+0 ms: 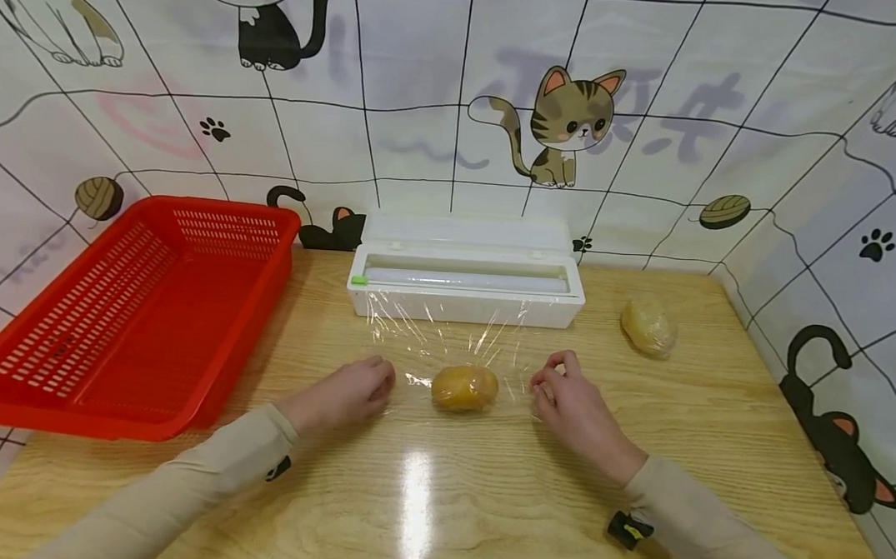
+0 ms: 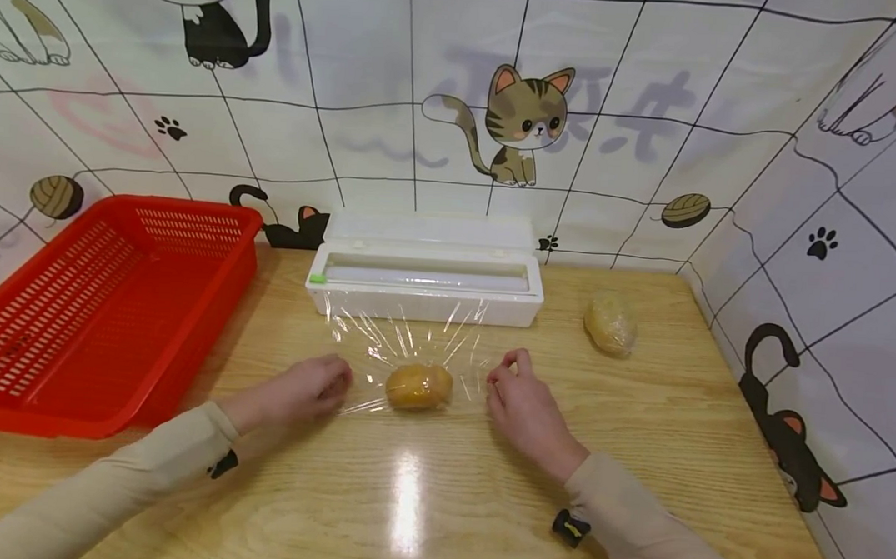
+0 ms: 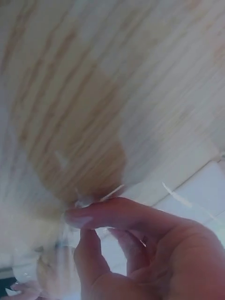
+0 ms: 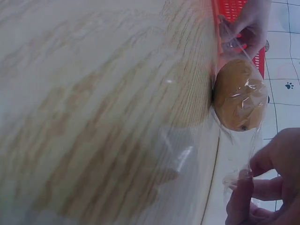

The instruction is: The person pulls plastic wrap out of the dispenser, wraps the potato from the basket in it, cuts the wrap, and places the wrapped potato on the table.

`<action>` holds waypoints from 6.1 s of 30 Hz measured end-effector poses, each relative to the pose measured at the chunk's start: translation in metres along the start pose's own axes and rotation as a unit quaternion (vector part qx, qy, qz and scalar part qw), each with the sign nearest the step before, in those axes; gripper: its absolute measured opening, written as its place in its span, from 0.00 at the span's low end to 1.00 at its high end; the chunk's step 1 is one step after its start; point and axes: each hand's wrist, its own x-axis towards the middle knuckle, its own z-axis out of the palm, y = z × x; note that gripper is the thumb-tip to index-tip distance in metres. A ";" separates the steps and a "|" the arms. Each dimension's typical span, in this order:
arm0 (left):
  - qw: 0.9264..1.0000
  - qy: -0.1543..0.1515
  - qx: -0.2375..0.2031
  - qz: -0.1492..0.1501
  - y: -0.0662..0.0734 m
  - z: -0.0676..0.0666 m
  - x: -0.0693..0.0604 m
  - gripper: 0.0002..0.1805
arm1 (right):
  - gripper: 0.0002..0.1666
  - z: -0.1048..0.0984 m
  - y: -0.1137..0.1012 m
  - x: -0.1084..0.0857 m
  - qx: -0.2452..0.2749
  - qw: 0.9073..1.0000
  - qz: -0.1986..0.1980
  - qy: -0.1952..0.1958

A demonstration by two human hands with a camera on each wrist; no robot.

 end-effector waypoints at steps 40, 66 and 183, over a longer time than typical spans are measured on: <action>0.981 -0.044 0.159 -0.099 0.023 -0.003 0.001 0.12 | 0.23 -0.006 -0.011 0.009 -0.071 0.976 0.132 -0.156; 0.990 0.037 0.130 0.043 0.079 0.010 0.009 0.36 | 0.32 -0.005 -0.045 0.009 0.020 0.986 -0.123 -0.108; 0.995 -0.048 -0.082 -0.020 0.028 -0.013 0.084 0.29 | 0.43 0.016 -0.042 0.069 -0.175 0.966 -0.122 -0.147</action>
